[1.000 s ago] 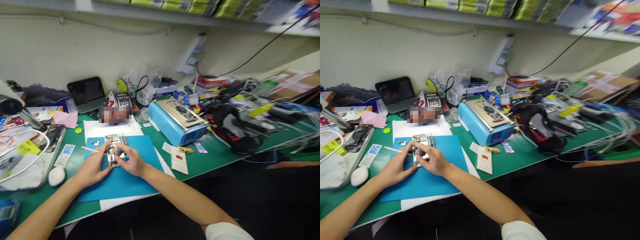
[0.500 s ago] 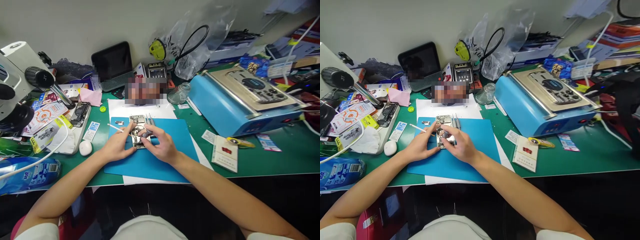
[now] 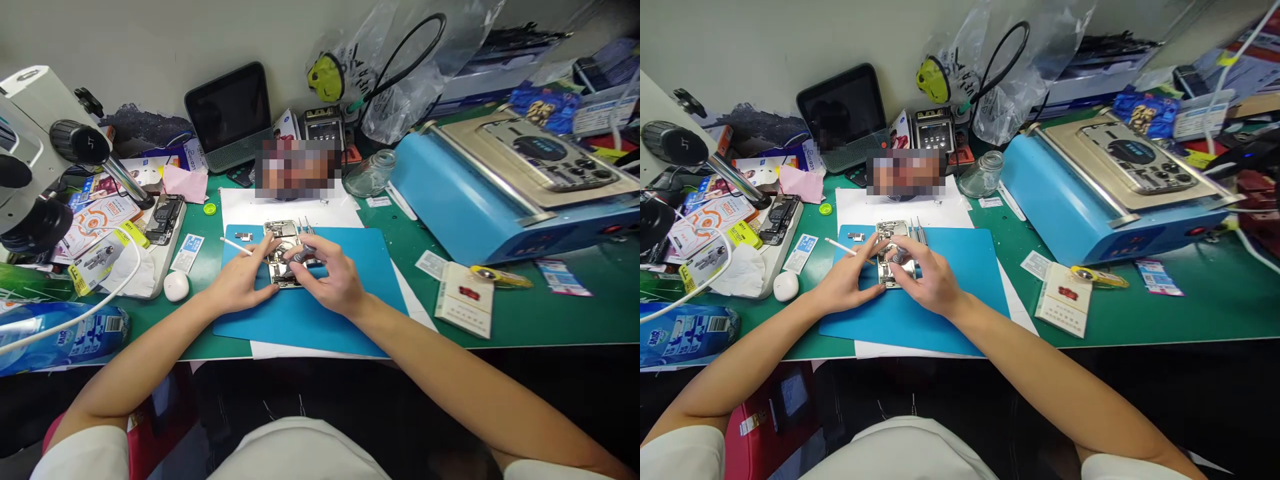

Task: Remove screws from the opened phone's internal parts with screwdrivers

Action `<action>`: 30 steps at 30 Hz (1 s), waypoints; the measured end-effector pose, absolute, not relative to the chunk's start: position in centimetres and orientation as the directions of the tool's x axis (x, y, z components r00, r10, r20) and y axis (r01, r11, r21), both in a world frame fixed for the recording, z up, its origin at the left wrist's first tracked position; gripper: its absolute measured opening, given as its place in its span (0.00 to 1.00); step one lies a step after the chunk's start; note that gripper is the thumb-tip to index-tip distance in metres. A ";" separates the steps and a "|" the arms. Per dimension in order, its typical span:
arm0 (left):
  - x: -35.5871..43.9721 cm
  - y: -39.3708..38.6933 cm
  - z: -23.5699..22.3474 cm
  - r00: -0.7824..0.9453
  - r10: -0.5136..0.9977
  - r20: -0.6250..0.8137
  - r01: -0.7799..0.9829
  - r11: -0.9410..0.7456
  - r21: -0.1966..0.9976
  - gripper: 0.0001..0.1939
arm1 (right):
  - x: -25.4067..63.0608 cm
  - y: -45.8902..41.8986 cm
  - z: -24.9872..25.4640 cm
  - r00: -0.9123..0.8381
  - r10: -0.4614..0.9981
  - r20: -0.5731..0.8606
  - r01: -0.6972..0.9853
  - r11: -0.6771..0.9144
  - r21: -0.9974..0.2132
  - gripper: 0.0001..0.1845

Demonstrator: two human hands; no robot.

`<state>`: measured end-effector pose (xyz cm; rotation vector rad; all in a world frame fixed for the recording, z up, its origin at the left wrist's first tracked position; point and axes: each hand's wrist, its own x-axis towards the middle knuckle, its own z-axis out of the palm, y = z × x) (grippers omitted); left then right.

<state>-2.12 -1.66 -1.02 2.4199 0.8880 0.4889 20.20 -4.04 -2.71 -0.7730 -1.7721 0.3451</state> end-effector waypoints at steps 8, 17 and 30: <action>-2.1 -1.8 -0.2 0.682 0.673 0.286 0.442 -0.691 0.573 0.45 | 20.5 -3.6 -2.6 -0.093 0.719 0.689 0.318 0.677 -0.664 0.27; -6.9 -14.2 5.5 0.584 0.775 0.241 0.443 -0.553 0.706 0.29 | 20.6 -3.7 -2.4 -0.117 0.715 0.690 0.293 0.688 -0.664 0.26; -15.7 -34.9 -18.3 -0.623 0.645 -0.443 0.022 0.581 0.813 0.34 | 20.4 -4.4 -2.5 -0.185 0.708 0.681 0.260 0.704 -0.661 0.29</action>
